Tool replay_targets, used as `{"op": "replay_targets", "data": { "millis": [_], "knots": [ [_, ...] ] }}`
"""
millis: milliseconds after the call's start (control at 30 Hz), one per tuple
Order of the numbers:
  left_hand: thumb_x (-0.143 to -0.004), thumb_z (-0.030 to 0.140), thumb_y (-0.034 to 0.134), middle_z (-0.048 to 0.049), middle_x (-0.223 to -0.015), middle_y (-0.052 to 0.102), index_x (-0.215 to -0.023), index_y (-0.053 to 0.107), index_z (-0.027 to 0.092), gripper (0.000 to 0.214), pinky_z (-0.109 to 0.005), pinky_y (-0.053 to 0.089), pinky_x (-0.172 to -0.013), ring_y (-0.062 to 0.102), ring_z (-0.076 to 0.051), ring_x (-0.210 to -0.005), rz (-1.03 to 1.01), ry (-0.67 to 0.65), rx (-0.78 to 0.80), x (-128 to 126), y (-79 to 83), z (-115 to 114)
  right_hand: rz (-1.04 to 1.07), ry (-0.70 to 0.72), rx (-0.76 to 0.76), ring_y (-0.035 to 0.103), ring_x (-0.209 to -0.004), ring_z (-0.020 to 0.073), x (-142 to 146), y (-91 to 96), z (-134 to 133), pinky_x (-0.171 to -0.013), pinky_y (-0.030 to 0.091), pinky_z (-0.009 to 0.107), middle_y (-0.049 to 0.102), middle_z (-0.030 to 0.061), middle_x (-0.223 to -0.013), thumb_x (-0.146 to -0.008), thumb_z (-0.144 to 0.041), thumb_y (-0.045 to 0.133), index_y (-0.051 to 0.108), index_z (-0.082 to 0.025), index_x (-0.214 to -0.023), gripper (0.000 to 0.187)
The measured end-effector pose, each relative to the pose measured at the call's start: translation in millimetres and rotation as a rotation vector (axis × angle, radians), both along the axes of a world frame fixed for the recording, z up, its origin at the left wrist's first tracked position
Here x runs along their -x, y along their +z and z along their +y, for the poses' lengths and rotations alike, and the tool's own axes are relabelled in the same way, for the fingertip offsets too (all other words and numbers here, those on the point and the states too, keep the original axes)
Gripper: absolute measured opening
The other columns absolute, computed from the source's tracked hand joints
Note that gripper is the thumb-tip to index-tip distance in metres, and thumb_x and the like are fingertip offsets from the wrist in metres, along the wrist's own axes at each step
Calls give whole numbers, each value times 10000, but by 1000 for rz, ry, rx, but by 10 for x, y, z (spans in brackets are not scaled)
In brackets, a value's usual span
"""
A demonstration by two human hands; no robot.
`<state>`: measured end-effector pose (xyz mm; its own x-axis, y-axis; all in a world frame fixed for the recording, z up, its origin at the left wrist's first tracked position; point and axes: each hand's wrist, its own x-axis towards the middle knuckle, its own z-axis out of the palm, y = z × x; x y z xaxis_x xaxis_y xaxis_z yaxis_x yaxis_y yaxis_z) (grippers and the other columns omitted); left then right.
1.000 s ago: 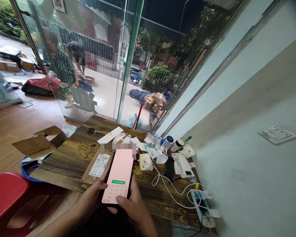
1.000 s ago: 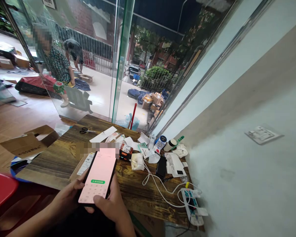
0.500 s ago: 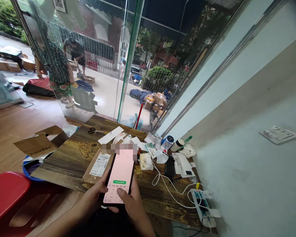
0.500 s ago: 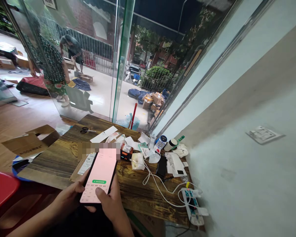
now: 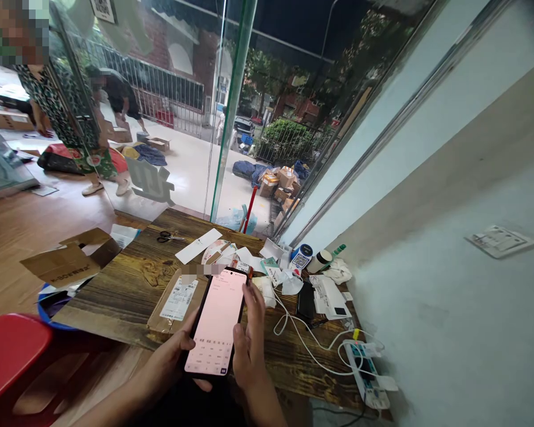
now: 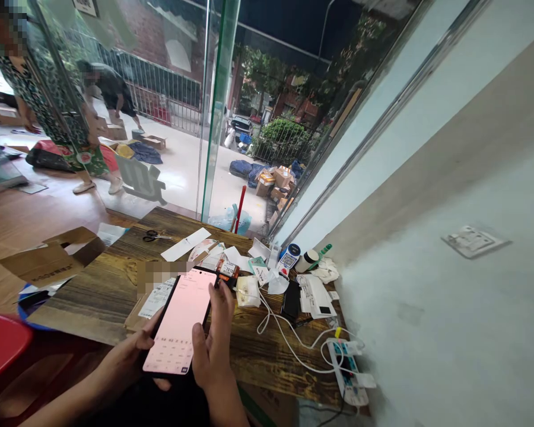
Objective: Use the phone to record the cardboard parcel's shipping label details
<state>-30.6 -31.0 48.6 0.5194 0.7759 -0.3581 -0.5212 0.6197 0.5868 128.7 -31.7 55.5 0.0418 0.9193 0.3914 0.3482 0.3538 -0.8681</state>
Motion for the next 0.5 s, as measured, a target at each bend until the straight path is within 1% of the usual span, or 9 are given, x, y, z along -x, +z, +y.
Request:
{"op": "replay_targets", "data": {
  "millis": [67, 133, 233, 333, 400, 500],
  "knots": [
    [-643, 184, 438, -71, -1293, 584, -1468, 86, 322, 907, -340, 570, -474, 625, -329, -964, -11, -8, 8, -3, -3, -15, -191, 3, -45, 206, -1373, 308, -57, 62, 63, -1077, 226, 543, 180, 82, -1501, -928, -518, 283, 399, -264, -1369, 523],
    [-651, 175, 435, -63, -1300, 583, -1468, 78, 324, 903, -316, 565, -486, 629, -316, -964, -22, -14, 10, -7, 4, -28, -264, -26, -47, 183, -1377, 309, -89, 102, 106, -1070, 224, 549, 156, 86, -1502, -932, -528, 249, 379, -264, -1385, 540],
    [-671, 165, 423, -37, -1321, 571, -1461, 16, 352, 908, -318, 564, -485, 636, -299, -943, -31, -21, 18, -7, 17, -41, -290, -69, -90, 179, -1376, 315, -95, 115, 114, -1054, 246, 551, 150, 101, -1501, -932, -535, 223, 322, -249, -1416, 570],
    [-684, 161, 415, -33, -1350, 548, -1460, 1, 346, 899, -325, 568, -505, 625, -304, -976, -43, -18, 25, -5, 24, -47, -333, -47, -148, 197, -1365, 326, -80, 105, 83, -1044, 254, 551, 149, 89, -1499, -932, -525, 224, 409, -257, -1368, 544],
    [-679, 163, 422, -40, -1361, 537, -1463, 19, 337, 898, -318, 570, -503, 612, -316, -1008, -51, -10, 17, -8, 25, -44, -357, -37, -151, 200, -1359, 332, -68, 99, 67, -1043, 240, 558, 162, 83, -1495, -934, -520, 224, 461, -263, -1333, 530],
    [-664, 171, 430, -54, -1365, 530, -1463, 16, 342, 915, -327, 570, -461, 621, -329, -990, -42, -5, 20, -21, 23, -33, -343, -54, -151, 212, -1351, 339, -57, 87, 65, -1035, 241, 567, 190, 99, -1485, -932, -524, 227, 457, -253, -1338, 539]
  ]
}}
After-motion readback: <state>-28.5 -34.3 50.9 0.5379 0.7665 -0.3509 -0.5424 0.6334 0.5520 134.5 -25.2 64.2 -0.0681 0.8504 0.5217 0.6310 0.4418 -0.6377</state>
